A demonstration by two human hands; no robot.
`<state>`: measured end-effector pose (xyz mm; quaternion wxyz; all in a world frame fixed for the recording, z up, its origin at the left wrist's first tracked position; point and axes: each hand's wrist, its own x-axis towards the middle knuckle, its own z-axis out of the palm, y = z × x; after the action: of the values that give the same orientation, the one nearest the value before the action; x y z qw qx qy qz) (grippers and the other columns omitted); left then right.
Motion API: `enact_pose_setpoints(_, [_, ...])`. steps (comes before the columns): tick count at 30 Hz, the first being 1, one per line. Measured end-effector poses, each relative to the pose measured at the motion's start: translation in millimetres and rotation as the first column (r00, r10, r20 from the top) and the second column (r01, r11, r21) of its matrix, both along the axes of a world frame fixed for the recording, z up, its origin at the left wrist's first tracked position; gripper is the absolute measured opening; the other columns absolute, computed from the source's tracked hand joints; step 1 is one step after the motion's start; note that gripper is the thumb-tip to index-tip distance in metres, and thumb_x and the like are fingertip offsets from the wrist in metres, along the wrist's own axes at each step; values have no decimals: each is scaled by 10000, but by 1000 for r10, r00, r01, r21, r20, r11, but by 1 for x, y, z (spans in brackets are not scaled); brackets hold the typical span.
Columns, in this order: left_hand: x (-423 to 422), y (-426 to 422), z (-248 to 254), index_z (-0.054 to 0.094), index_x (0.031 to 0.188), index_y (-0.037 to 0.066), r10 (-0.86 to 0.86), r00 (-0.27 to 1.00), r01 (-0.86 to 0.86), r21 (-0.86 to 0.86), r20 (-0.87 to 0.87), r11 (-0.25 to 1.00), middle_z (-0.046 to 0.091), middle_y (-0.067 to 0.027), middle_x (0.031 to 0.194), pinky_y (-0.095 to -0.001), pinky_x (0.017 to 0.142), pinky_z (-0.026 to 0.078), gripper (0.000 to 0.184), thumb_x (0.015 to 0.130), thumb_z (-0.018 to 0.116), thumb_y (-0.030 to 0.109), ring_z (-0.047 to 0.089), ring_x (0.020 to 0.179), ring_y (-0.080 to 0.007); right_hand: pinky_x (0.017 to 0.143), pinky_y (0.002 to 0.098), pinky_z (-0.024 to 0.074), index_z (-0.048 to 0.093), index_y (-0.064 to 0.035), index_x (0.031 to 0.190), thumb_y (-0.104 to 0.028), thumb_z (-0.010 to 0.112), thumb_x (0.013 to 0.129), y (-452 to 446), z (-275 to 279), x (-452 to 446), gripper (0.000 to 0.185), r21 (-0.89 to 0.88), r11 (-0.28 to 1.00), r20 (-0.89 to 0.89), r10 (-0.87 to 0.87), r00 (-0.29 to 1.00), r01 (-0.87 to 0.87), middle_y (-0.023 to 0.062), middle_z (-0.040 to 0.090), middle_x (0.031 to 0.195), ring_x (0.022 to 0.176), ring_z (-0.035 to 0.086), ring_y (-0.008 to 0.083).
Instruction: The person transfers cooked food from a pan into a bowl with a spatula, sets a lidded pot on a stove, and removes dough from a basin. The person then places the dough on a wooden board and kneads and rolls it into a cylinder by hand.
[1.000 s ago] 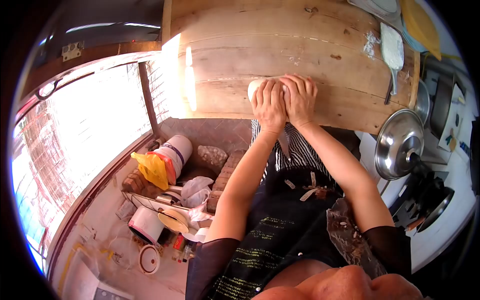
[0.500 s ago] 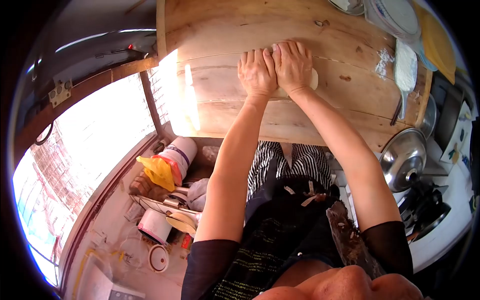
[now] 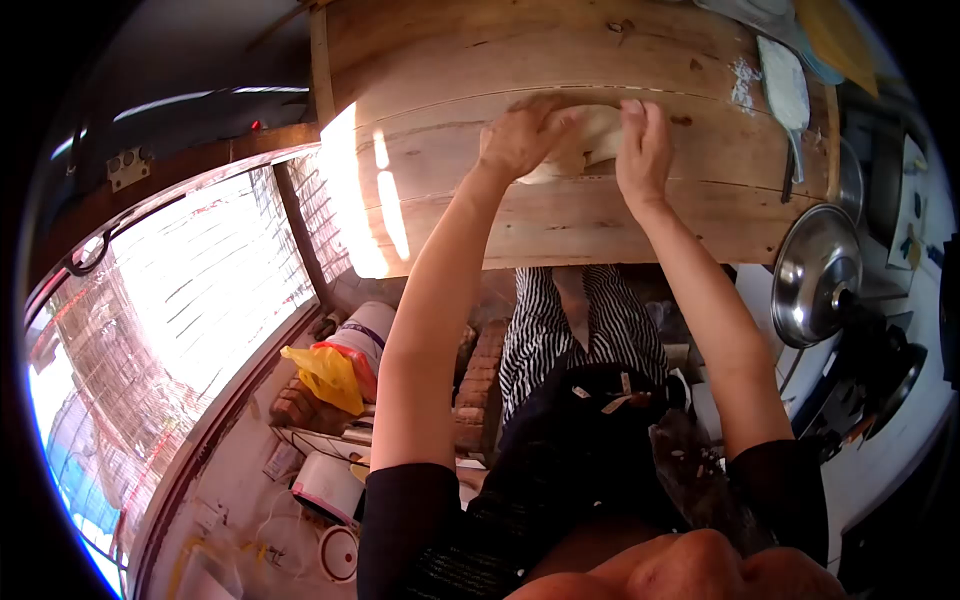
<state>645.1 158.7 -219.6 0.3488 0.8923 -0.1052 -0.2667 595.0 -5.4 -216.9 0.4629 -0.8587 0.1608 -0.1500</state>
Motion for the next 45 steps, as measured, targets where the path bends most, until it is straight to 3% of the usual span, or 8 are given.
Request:
enact_pose_setpoints(2, [-20, 2, 41, 564, 1261, 111, -46, 996, 53, 90, -71, 995, 564, -138, 1275, -393, 968, 446, 545, 886, 524, 504, 544, 1168, -259, 735, 360, 473, 541, 0, 998, -289, 458, 976, -14, -16, -47, 302, 195, 960, -525, -72, 848, 203, 143, 579, 874, 824, 591, 295])
enact_pose_setpoints(7, [-71, -6, 11, 605, 1174, 59, 244, 957, -230, 100, -160, 968, 674, -153, 1046, -375, 823, 535, 519, 874, 600, 483, 667, 922, -282, 817, 442, 480, 504, 17, 1181, -432, 381, 971, 5, -8, -14, 510, 136, 990, -391, 14, 920, 42, 215, 653, 985, 878, 637, 383])
enact_pose_setpoints(11, [-125, -44, -11, 323, 1405, 13, 317, 374, -884, -438, -872, -163, 444, -167, 1378, -379, 1038, 414, 643, 991, 365, 504, 494, 1229, -237, 681, 343, 508, 608, -25, 1045, -440, 364, 995, 10, 33, 47, 484, 130, 889, -409, 451, 793, -439, 102, 685, 845, 689, 662, 214])
enact_pose_setpoints(16, [-154, -35, 1, 562, 1168, 11, 286, 370, -833, -179, -884, 523, 624, -113, 1129, -320, 888, 482, 344, 976, 513, 292, 576, 1092, -218, 718, 423, 488, 637, -38, 876, -391, 410, 975, 20, -50, 22, 431, -412, 696, -370, 462, 806, -588, 131, 677, 846, 798, 627, 333])
enact_pose_setpoints(20, [-97, -10, 27, 607, 892, 46, 516, 593, -499, -221, 618, 838, 591, -101, 812, -380, 619, 454, 106, 903, 569, 144, 555, 740, -272, 741, 448, 462, 644, -52, 789, -326, 497, 934, 45, -8, -24, 343, -495, 794, -238, 265, 934, -352, 112, 648, 823, 837, 601, 307])
enact_pose_setpoints(23, [-61, 8, 1, 594, 924, 62, 225, 637, -173, -148, 737, 974, 593, -95, 893, -422, 698, 438, 132, 900, 545, 182, 533, 829, -313, 767, 391, 419, 600, -92, 779, -234, 580, 853, 65, 7, -48, 162, -573, 749, -196, 267, 943, -332, 66, 605, 815, 821, 565, 259])
enact_pose_setpoints(24, [-74, 22, -18, 604, 968, 67, 96, 920, -100, -11, 381, 995, 595, -95, 965, -428, 776, 423, 211, 926, 481, 233, 526, 883, -312, 776, 386, 413, 592, -100, 779, -221, 585, 837, 72, 12, -53, 134, -577, 753, -188, 255, 949, -317, 53, 601, 825, 836, 559, 248])
enact_pose_setpoints(45, [39, 7, -47, 413, 1350, 55, 335, 820, -391, 26, 464, 920, 337, -136, 1451, -468, 1102, 235, 440, 992, 327, 296, 193, 1408, -359, 594, 396, 535, 660, -143, 787, -259, 519, 877, 74, -58, 94, 204, -544, 676, -438, 277, 855, -497, 100, 679, 703, 653, 675, 273])
